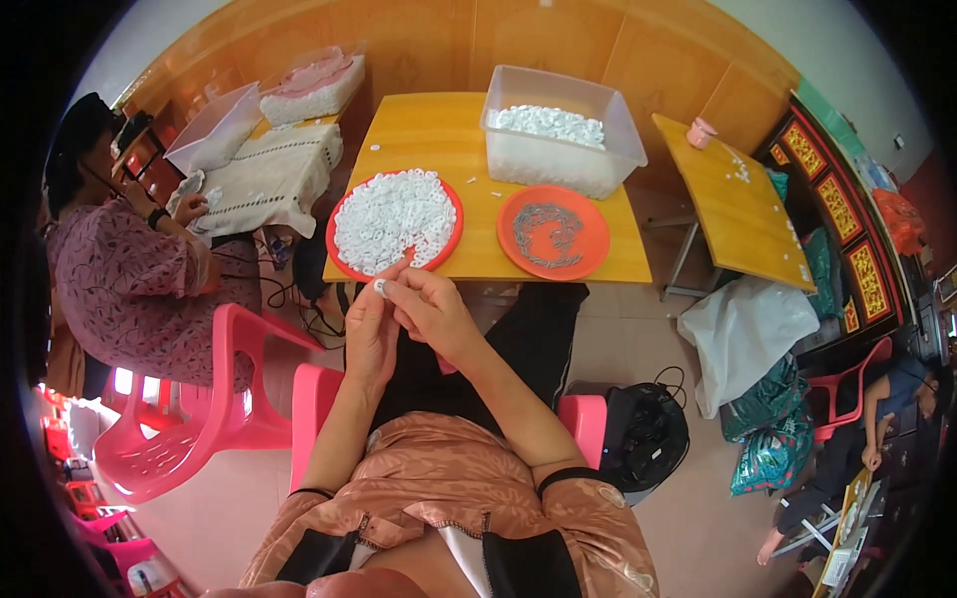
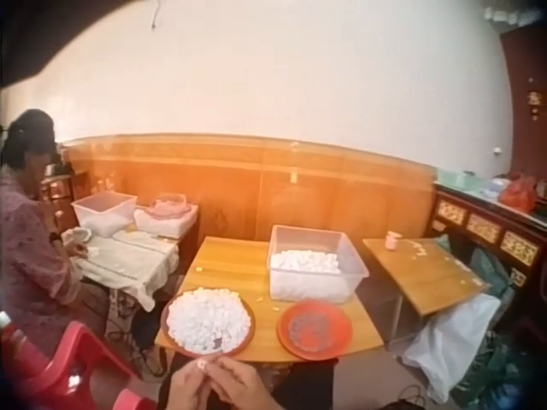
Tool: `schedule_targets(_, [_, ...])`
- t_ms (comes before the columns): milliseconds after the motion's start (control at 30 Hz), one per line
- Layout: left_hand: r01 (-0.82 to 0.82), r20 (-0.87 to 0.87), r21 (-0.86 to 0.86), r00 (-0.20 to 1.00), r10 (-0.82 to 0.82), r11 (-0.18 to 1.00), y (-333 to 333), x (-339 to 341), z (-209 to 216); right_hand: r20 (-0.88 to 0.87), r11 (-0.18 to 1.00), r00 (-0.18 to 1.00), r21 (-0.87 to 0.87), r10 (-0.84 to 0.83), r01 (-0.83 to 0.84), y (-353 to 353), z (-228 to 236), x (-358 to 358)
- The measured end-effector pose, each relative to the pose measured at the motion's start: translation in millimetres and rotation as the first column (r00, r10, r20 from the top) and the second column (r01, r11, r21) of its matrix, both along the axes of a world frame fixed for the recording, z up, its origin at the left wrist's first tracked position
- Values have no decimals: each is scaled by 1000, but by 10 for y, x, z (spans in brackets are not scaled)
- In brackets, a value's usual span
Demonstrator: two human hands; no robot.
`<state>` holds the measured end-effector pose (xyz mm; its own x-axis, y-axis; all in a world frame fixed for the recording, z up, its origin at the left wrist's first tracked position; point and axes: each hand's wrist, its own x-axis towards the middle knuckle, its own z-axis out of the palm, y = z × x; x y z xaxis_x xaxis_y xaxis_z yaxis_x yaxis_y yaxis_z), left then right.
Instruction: Assembling small white plastic components by inserting metal pins into them.
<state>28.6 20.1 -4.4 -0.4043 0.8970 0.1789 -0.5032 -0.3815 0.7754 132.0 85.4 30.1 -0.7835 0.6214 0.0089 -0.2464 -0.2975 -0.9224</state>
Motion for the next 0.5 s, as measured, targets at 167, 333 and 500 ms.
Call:
schedule_targets(167, [-204,-68,10,977,204,979,49,-110,-18,224,930,966,311,127,-194,314,-172,51])
schedule_targets(333, [-308,32,-116,949,313,944,59,-349,-15,252,845,867,451,-430,288,985,36,92])
schedule_targets(500, [-333,103,-161,930,352,929,63,-418,-42,145,724,784,512,-603,462,1407,473,63])
